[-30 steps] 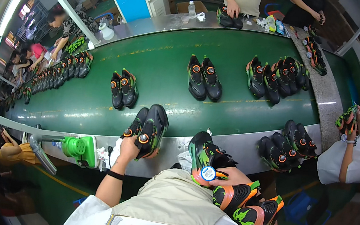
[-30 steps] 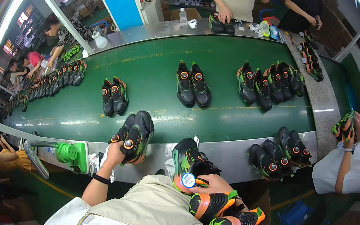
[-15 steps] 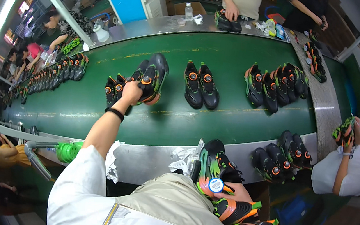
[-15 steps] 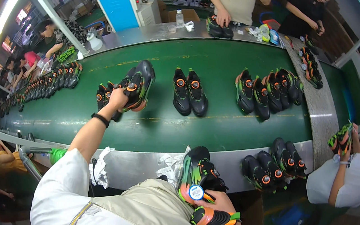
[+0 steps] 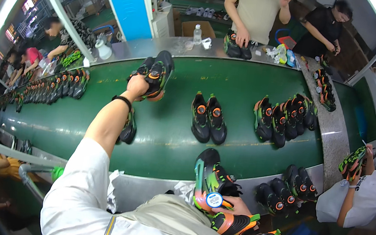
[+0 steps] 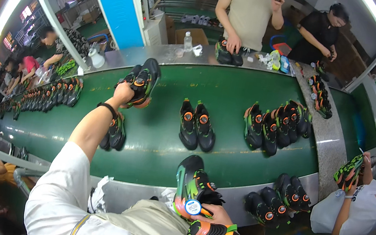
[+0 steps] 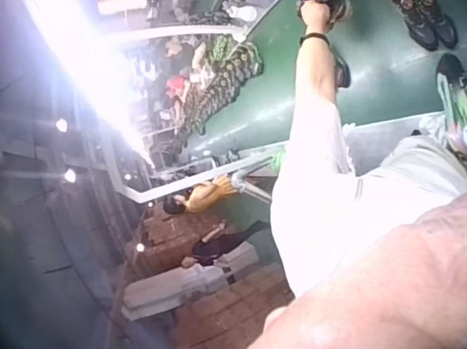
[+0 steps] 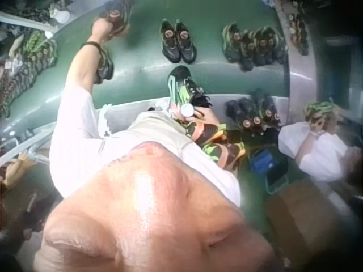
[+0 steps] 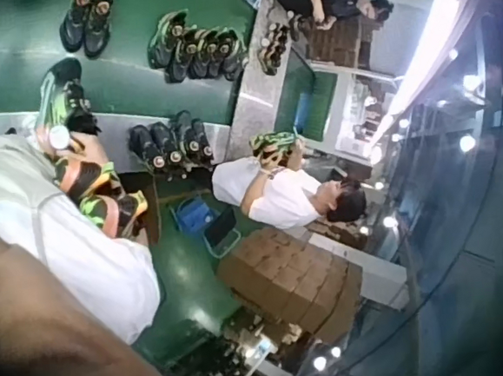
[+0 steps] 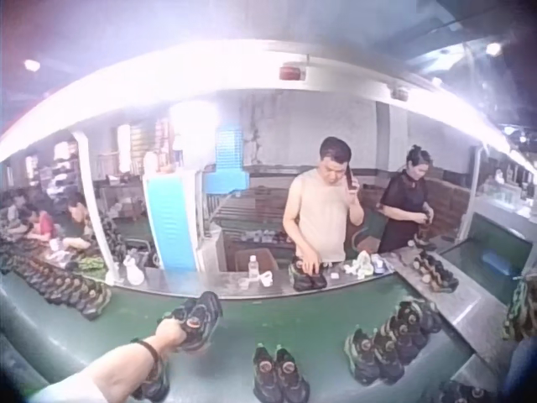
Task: Picking finished sneakers from a conveyor belt and placing them into a cardboard box for packaging.
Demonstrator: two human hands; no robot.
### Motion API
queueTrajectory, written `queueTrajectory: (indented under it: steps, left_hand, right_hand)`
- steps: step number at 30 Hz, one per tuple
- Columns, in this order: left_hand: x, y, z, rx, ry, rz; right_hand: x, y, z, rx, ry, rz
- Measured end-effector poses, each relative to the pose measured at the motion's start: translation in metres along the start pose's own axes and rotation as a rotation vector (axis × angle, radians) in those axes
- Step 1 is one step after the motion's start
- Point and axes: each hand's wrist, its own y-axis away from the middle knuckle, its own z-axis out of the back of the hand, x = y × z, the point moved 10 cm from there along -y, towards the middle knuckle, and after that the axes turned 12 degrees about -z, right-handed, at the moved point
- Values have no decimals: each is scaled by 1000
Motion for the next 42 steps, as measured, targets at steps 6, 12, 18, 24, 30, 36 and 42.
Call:
queueTrajectory:
  steps: [6, 12, 18, 24, 30, 36, 42]
  left_hand:
    - [39, -60, -9, -29, 8, 52]
    - [70, -108, -50, 17, -11, 97]
    - [80, -142, -93, 73, -31, 116]
    - [87, -163, -123, 75, -53, 97]
    - [96, -170, -140, 87, -40, 104]
    - [84, -193, -137, 32, -38, 58]
    - [124, -226, -133, 38, -43, 144]
  right_hand:
    - [0, -78, 4, 148, 37, -1]
    - [-10, -125, 16, 203, -46, -146]
    - [-20, -156, 27, 157, -86, -143]
    - [-37, -173, 33, 177, 4, -207]
    - [-32, -183, 38, 86, -66, -93]
    - [-57, -199, 41, 133, 53, -177]
    - [-28, -213, 33, 163, -85, -226]
